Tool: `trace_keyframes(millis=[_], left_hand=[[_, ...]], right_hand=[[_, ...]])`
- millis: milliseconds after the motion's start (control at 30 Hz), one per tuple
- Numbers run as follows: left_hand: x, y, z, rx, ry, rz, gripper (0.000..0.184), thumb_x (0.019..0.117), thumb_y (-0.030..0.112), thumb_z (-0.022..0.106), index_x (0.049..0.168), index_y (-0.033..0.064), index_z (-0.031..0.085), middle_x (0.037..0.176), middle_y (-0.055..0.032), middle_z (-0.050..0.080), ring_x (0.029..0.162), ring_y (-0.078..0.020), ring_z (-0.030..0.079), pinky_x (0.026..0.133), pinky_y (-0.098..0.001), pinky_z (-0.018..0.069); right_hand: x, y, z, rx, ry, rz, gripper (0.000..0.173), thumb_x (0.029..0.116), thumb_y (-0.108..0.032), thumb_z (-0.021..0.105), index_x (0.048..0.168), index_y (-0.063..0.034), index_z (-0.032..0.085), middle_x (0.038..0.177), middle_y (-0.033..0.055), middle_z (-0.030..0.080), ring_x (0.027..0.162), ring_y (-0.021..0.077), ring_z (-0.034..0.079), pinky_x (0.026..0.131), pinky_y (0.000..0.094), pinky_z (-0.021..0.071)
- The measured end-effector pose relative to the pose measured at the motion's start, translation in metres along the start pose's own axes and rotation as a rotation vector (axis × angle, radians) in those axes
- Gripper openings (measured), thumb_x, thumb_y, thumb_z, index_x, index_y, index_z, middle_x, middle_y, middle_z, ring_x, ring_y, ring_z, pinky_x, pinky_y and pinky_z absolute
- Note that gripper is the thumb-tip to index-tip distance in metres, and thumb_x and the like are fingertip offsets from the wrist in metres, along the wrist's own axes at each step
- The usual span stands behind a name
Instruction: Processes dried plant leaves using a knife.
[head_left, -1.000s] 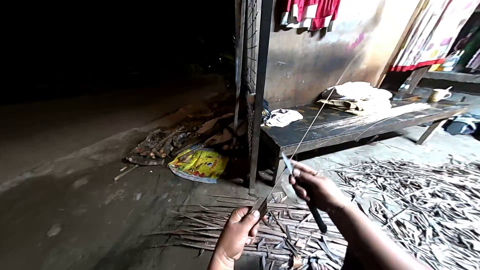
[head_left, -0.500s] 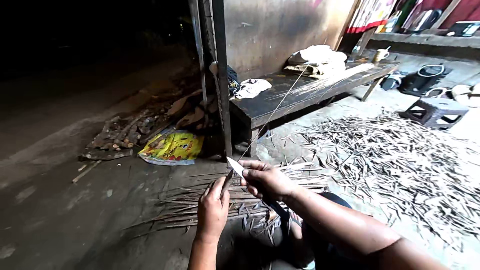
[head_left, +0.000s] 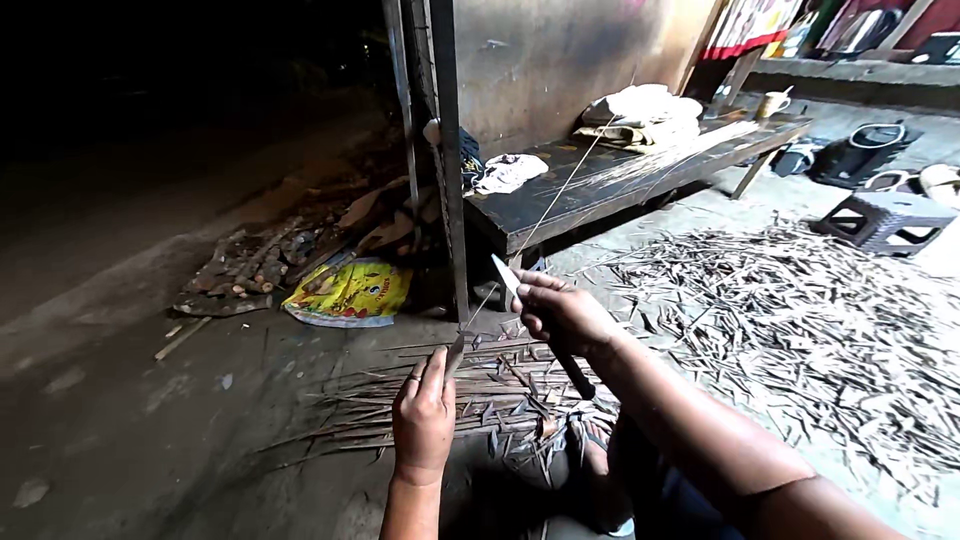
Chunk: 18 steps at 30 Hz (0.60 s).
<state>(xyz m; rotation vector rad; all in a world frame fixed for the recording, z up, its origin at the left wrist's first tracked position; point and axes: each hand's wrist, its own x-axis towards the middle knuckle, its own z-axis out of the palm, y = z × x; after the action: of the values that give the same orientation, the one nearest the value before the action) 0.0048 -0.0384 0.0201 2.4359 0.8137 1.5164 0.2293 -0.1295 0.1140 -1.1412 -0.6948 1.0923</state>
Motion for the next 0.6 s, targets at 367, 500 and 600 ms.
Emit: trace_keyframes(millis=[367, 500, 600], left_hand=[[-0.001, 0.0, 0.007, 0.012, 0.059, 0.084, 0.027, 0.0929, 0.008, 0.063, 0.115, 0.0043, 0.078, 0.108, -0.0159, 0.076, 0.098, -0.0241, 0.076, 0.089, -0.0311, 0.0593], [-0.001, -0.003, 0.007, 0.03, 0.082, 0.098, 0.026, 0.0934, 0.009, 0.064, 0.114, 0.0056, 0.078, 0.109, -0.0152, 0.076, 0.099, -0.0236, 0.075, 0.089, -0.0308, 0.0592], [-0.001, -0.004, 0.007, 0.025, 0.092, 0.111, 0.025, 0.0937, 0.008, 0.064, 0.114, 0.006, 0.078, 0.109, -0.0144, 0.076, 0.099, -0.0223, 0.075, 0.089, -0.0297, 0.0589]], right_hand=[[-0.016, 0.007, 0.007, 0.033, -0.123, 0.079, 0.043, 0.1067, -0.013, 0.048, 0.149, -0.0061, 0.046, 0.088, 0.0088, 0.066, 0.054, 0.0098, 0.056, 0.048, 0.0227, 0.0482], [-0.021, 0.012, 0.007, 0.029, -0.158, 0.134, 0.043, 0.1073, -0.015, 0.047, 0.15, -0.0091, 0.046, 0.089, 0.0078, 0.066, 0.055, 0.009, 0.056, 0.048, 0.0221, 0.0479], [-0.029, 0.022, 0.015, 0.043, -0.23, 0.191, 0.042, 0.1069, -0.017, 0.048, 0.149, -0.011, 0.049, 0.089, 0.0078, 0.066, 0.055, 0.0087, 0.056, 0.048, 0.0221, 0.0475]])
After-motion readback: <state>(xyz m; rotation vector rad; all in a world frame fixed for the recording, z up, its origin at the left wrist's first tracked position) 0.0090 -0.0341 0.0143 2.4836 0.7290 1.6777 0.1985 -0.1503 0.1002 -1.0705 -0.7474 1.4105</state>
